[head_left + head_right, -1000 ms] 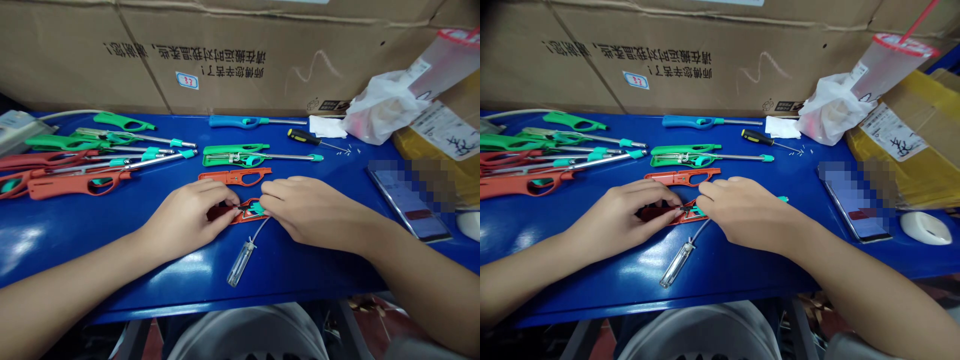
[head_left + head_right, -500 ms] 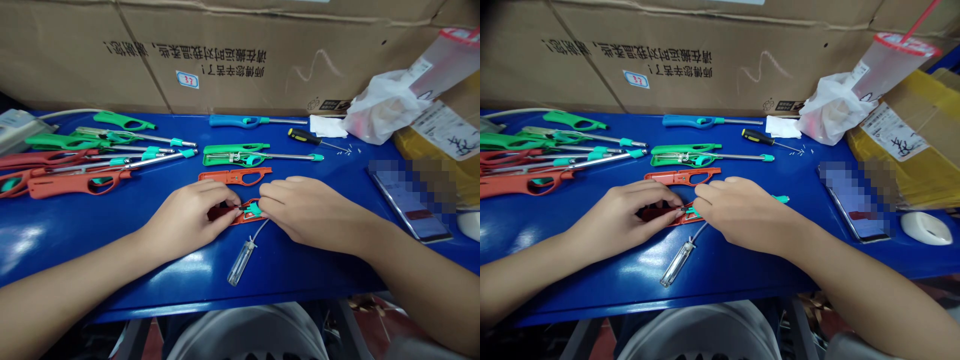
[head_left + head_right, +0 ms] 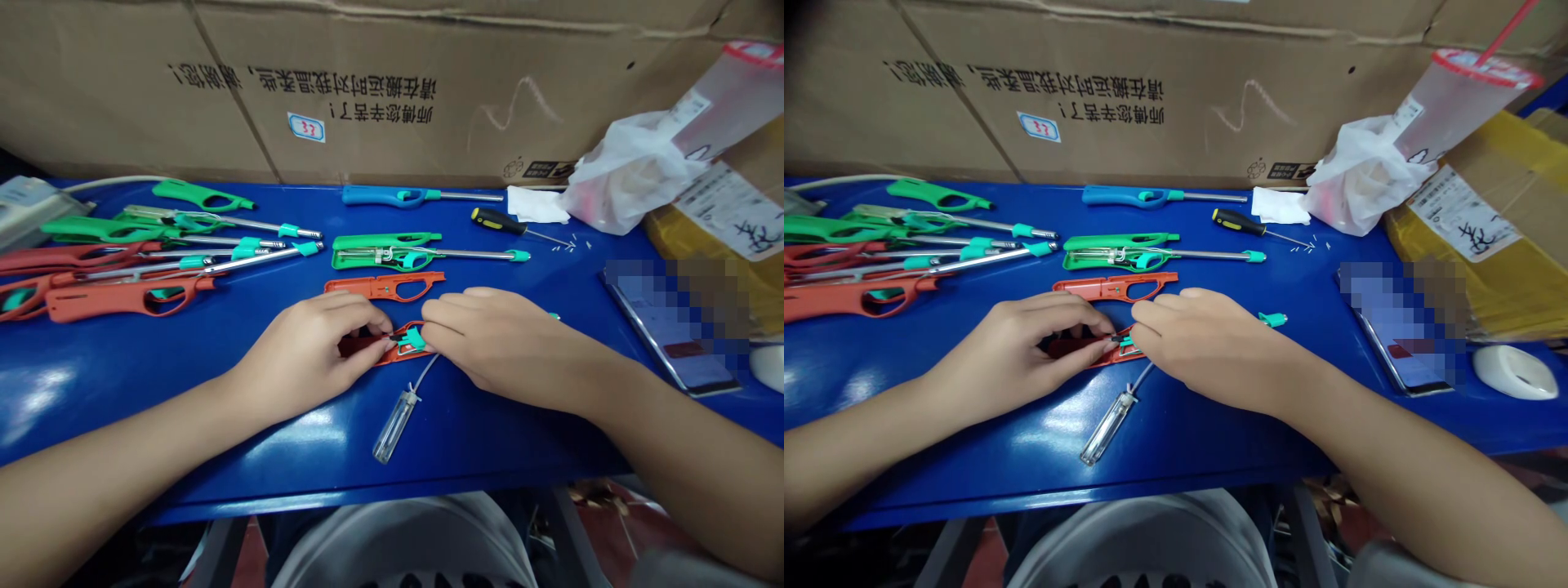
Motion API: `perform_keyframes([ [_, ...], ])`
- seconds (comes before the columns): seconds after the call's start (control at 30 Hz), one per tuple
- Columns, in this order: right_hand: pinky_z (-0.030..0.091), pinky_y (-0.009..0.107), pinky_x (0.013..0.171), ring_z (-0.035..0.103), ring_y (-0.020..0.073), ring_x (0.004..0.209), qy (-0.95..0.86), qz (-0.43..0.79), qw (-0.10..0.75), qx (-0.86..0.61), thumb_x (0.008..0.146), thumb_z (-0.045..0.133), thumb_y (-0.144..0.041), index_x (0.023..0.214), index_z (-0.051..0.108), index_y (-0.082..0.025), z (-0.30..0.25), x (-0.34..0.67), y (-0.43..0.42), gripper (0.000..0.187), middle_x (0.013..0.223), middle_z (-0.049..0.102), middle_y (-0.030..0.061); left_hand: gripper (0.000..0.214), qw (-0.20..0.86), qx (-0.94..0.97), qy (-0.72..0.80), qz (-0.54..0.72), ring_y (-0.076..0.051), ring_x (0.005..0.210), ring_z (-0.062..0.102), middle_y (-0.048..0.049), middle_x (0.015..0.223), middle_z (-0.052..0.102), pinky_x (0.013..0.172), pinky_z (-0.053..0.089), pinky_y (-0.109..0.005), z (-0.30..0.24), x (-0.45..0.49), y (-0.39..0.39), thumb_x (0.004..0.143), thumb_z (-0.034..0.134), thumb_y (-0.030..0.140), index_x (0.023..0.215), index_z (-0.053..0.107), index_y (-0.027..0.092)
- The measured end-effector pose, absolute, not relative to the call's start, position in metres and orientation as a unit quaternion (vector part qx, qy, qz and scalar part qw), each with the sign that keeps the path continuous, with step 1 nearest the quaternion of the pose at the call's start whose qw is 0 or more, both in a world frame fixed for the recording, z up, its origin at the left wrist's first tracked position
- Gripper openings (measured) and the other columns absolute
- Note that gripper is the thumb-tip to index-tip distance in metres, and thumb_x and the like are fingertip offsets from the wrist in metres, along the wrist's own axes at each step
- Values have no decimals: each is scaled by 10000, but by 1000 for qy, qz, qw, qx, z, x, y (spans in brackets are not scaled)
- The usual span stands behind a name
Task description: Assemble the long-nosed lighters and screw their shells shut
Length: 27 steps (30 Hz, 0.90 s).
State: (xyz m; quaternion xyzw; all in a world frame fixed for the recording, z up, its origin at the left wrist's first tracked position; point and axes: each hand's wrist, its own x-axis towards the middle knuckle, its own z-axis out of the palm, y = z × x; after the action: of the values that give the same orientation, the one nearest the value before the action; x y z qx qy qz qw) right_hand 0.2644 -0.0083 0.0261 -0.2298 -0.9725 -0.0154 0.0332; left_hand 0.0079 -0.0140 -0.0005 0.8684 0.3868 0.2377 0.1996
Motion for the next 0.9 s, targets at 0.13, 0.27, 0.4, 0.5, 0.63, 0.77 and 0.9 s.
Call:
perform_keyframes([
  [0.13, 355, 344, 697, 575, 228, 809, -973, -18, 35, -226, 994, 456, -10, 939, 656, -167, 25, 264, -7, 260, 948, 684, 61, 92, 201, 866, 392, 236, -156, 817, 700, -8, 926, 766, 728, 525, -274, 0, 8, -14, 975, 672, 261, 991, 739, 199],
  [0.27, 353, 336, 695, 565, 218, 796, -974, -34, 48, -219, 1001, 457, -20, 940, 667, -158, 27, 263, -7, 259, 940, 692, 66, 100, 202, 866, 393, 235, -162, 824, 705, -13, 932, 771, 731, 532, -281, 0, 9, -14, 969, 659, 259, 991, 737, 200],
  [0.4, 337, 331, 686, 555, 213, 784, -974, -42, 50, -216, 1001, 452, -20, 931, 672, -156, 29, 264, -8, 268, 932, 695, 69, 94, 204, 865, 395, 233, -159, 819, 698, -11, 934, 766, 731, 533, -281, 1, 10, -15, 959, 647, 245, 987, 728, 204],
  [0.5, 327, 332, 679, 550, 213, 771, -974, -50, 54, -214, 1000, 459, -24, 921, 669, -155, 30, 264, -9, 259, 919, 690, 68, 93, 209, 866, 392, 230, -162, 852, 706, -10, 962, 766, 764, 541, -285, 1, 11, -16, 956, 640, 226, 995, 722, 205],
  [0.63, 322, 334, 674, 552, 212, 770, -974, -51, 52, -217, 1000, 475, -32, 920, 666, -157, 30, 264, -9, 242, 910, 683, 66, 109, 215, 868, 385, 229, -175, 896, 716, -16, 986, 768, 798, 547, -293, 0, 10, -16, 971, 634, 243, 1016, 728, 208],
  [0.77, 332, 337, 682, 571, 216, 794, -973, -48, 44, -222, 991, 486, -25, 930, 666, -157, 29, 264, -9, 232, 934, 695, 70, 118, 218, 867, 384, 230, -173, 902, 715, -18, 1000, 771, 797, 544, -293, -1, 10, -16, 980, 631, 243, 1031, 731, 205],
  [0.9, 334, 340, 685, 591, 223, 828, -973, -40, 35, -225, 985, 475, -16, 946, 664, -161, 27, 265, -10, 241, 959, 701, 73, 118, 222, 866, 386, 229, -174, 893, 716, -24, 998, 775, 785, 543, -295, -1, 10, -16, 980, 632, 247, 1023, 733, 206],
])
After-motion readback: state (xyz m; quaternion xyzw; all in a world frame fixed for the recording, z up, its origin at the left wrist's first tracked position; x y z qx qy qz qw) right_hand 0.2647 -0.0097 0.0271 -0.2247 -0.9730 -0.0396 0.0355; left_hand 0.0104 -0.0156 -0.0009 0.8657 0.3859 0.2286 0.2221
